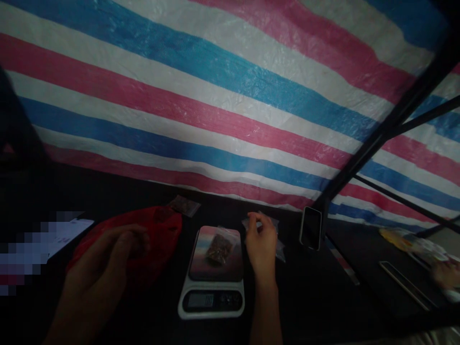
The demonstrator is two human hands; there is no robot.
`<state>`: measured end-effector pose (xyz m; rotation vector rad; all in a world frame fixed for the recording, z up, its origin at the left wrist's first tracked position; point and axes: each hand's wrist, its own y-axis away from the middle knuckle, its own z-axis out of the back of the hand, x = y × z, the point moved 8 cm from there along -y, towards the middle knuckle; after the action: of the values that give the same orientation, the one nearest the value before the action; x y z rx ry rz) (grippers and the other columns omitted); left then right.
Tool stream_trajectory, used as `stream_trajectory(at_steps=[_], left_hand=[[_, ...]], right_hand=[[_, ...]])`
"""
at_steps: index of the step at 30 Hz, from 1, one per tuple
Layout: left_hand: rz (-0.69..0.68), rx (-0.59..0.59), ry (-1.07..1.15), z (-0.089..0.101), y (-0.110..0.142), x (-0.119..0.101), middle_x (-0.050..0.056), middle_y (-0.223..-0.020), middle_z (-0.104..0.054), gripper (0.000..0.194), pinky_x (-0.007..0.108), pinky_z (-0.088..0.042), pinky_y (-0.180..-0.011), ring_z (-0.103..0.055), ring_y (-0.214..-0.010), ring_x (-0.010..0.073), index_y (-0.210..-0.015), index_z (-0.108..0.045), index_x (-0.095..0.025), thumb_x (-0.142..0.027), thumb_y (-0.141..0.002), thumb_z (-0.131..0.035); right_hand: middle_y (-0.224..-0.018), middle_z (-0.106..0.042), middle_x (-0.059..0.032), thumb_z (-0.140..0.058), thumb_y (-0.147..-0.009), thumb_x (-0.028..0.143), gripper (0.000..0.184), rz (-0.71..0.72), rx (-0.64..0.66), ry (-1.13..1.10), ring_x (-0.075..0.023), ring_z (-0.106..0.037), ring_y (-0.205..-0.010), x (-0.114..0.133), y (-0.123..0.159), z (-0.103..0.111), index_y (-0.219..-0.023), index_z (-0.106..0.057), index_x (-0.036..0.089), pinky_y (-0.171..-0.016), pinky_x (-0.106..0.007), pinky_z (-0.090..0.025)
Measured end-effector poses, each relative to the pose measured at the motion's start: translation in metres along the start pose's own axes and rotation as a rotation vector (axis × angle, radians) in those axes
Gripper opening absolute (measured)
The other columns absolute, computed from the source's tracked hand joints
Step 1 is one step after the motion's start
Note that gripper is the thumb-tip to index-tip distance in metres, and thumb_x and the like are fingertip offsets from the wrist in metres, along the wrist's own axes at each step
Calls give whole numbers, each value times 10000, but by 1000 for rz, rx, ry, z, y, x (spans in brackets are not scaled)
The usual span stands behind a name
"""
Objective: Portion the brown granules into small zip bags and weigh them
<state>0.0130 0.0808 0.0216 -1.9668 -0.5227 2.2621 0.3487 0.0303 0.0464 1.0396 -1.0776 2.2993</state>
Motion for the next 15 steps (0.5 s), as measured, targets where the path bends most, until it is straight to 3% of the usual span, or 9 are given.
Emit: stream_trajectory(at_steps=[6, 12, 15], left_hand=[[-17, -37, -74, 11, 0, -7, -2, -814, -749, 285, 327, -616, -723, -708, -752, 196, -830, -645, -278, -520, -909, -517], [-40, -73, -106, 18, 3, -6, -80, -786, -716, 287, 352, -599, -736, -715, -769, 184, -863, -656, -374, -490, -957, -410], [-10, -60, -103, 21, 3, -6, -75, -796, -715, 278, 319, -593, -748, -704, -778, 181, -861, -674, -329, -479, -962, -463]], right_hand=[[-932, -795, -136, -528, -860, 509, 458, 1, -10, -14, -270, -700, -793, 5, 1, -4, -938, -814, 161, -674, -355, -506], [-906, -803, -116, -551, -866, 501, 418, 13, 22, -20, -265, -702, -780, 10, 2, -5, -926, -807, 176, -661, -343, -499], [-913, -808, -115, -548, -870, 494, 411, 17, 36, -15, -258, -696, -758, 10, 2, -5, -923, -809, 181, -680, -352, -506]])
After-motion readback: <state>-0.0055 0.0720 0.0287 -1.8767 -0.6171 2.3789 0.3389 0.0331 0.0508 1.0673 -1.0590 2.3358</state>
